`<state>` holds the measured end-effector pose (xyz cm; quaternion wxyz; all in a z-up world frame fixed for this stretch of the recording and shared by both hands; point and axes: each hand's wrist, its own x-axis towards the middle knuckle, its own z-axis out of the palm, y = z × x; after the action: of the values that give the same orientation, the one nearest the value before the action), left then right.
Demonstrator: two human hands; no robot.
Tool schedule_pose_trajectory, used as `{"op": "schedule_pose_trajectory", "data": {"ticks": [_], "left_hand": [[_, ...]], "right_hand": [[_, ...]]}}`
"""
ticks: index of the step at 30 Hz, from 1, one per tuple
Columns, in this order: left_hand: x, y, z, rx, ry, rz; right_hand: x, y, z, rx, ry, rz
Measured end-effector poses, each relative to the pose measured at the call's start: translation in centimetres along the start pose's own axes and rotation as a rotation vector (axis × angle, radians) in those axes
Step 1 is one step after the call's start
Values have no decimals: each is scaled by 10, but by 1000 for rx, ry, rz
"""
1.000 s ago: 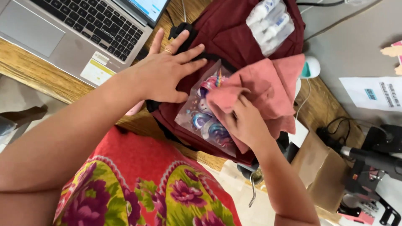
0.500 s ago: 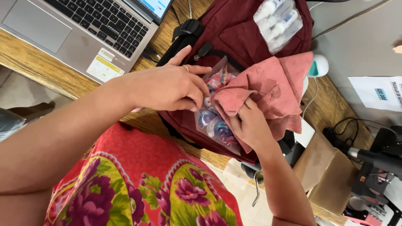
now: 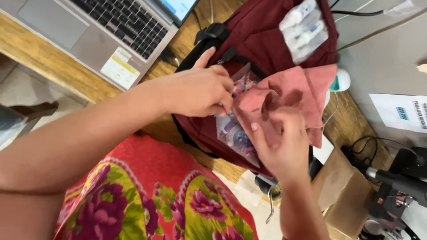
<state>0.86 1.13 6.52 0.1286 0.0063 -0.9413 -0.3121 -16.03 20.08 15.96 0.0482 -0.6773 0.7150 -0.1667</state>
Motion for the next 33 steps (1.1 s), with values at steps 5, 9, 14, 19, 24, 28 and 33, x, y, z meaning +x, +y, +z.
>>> {"op": "schedule_pose_trajectory", "data": {"ticks": [5, 9, 14, 19, 24, 28, 33], "left_hand": [[-5, 0, -9, -55, -43, -8], [-26, 12, -26, -122, -69, -25], [-61, 27, -10, 33, 166, 52], [-86, 23, 27, 63, 359, 127], [-92, 9, 48, 157, 453, 239], [-87, 2, 78, 179, 679, 237], [-88, 0, 76, 200, 672, 229]], "right_hand": [[11, -19, 22, 166, -142, 190], [8, 1, 16, 47, -76, 442], [9, 12, 43, 205, -136, 128], [18, 0, 59, 208, -267, -343], [29, 2, 71, 182, -467, -371], [25, 9, 83, 106, -354, -480], [16, 24, 101, 82, -298, -409]]}}
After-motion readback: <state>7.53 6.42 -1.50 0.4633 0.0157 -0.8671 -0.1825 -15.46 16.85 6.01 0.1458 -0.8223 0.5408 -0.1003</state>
